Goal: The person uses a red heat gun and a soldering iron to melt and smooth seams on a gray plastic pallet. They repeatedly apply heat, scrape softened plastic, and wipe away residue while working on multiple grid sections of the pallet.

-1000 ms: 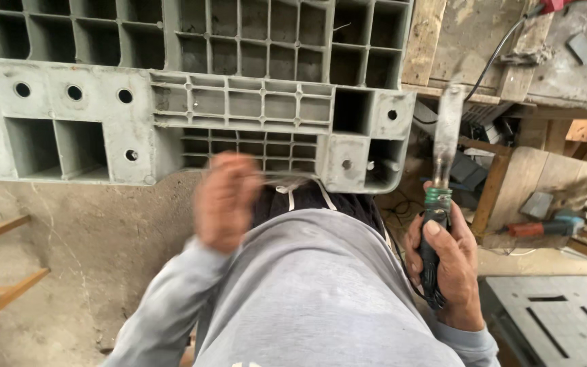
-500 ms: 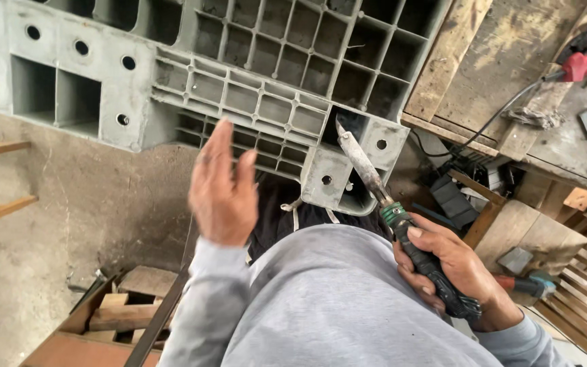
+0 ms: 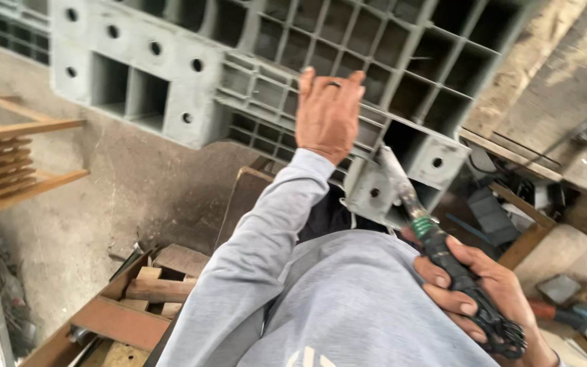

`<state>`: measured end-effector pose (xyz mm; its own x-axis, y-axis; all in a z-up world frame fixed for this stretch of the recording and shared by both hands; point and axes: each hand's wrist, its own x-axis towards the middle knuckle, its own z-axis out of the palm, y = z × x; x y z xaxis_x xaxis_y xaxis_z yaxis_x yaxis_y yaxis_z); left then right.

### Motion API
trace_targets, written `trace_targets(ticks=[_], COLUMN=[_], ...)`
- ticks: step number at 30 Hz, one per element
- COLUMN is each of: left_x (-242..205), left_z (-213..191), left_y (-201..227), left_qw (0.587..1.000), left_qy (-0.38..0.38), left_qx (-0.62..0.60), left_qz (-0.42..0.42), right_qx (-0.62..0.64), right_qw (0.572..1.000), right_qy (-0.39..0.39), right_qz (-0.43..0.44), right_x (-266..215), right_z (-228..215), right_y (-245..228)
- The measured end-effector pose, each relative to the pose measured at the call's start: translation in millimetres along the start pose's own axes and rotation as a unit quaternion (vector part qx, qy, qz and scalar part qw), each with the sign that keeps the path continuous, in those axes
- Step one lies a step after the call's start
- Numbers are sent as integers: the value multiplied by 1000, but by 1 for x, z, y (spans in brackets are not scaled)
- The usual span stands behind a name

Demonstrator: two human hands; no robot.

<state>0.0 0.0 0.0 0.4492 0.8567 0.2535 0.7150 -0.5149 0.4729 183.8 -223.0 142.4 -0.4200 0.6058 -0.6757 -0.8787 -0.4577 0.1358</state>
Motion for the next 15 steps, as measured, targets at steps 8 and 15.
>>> trace_targets(ticks=[8, 15], left_x=[-1, 4], left_z=[28, 50], left_y=[22, 32], left_qw=[999, 997], left_qy=[-15, -21], left_qx=[-35, -70], left_qz=[-26, -39], right_qx=[4, -107], right_qw=[999, 994], right_qy=[-4, -11], right_qz=[-37, -16], right_x=[-14, -60], right_z=[-13, -70], right_y=[-15, -54])
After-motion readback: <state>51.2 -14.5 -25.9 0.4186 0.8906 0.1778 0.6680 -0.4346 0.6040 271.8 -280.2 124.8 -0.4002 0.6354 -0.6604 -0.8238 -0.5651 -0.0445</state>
